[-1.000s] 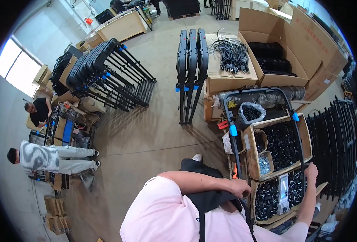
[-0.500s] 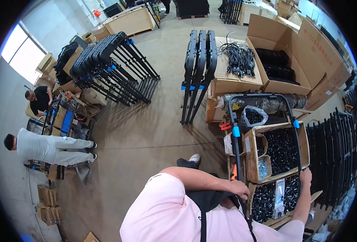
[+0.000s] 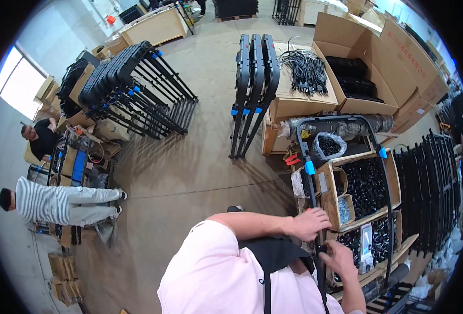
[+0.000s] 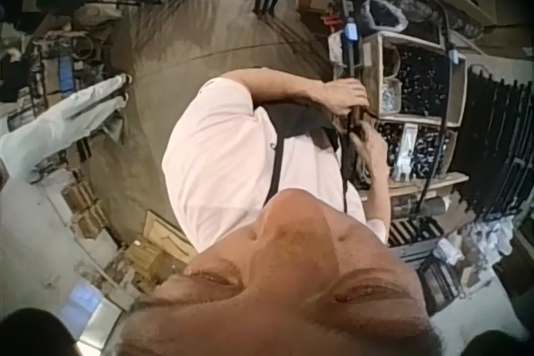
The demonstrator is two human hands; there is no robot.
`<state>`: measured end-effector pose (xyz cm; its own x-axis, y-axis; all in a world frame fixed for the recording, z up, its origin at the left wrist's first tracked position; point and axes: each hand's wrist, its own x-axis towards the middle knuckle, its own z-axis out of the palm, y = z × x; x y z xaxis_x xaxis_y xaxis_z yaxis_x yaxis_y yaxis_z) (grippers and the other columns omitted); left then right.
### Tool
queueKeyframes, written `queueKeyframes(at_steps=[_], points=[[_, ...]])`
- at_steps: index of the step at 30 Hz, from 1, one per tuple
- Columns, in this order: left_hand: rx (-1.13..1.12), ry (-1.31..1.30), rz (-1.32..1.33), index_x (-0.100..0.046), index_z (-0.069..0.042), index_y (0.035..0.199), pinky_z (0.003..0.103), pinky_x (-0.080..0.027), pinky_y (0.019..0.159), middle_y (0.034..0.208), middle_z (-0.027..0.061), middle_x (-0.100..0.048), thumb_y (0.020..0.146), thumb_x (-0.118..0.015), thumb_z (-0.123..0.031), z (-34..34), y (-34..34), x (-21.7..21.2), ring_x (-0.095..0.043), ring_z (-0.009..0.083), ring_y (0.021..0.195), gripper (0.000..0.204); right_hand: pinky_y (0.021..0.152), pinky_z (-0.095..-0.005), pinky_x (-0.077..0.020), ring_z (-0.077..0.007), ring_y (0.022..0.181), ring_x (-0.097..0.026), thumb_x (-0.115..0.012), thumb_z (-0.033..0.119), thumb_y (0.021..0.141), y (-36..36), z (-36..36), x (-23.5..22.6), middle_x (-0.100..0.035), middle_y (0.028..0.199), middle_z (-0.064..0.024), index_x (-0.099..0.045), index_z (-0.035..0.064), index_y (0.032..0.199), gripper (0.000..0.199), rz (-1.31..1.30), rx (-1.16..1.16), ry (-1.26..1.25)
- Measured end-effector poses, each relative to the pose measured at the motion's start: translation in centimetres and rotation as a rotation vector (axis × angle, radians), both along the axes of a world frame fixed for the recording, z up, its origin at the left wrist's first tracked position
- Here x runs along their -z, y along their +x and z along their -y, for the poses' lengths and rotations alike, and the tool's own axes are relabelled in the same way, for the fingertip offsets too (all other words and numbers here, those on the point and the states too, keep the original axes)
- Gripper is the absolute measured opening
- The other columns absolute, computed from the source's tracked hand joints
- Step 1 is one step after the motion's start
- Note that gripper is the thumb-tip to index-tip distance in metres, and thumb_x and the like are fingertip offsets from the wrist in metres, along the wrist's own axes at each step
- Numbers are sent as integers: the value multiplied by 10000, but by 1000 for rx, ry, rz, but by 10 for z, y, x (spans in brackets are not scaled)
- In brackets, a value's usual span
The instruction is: Assembling various components of outdoor equipment using a power drill and hand tools.
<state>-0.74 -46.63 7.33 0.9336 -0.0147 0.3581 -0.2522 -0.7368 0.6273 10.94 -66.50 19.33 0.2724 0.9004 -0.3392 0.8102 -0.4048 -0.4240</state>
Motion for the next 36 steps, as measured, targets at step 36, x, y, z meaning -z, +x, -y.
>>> queueKeyframes(at_steps=[36], points=[[-999,-446,-1464,-757,-64,1231,458,-535,1063,1353,207,-684,917,-616,-237,-281,-536,266,-650,384,1274,385,854,-567,-532,-515,956,-698,-532,452,1046,-71,-20,61,-715,956,-342,-664,-50,991,523,533,694,-162]])
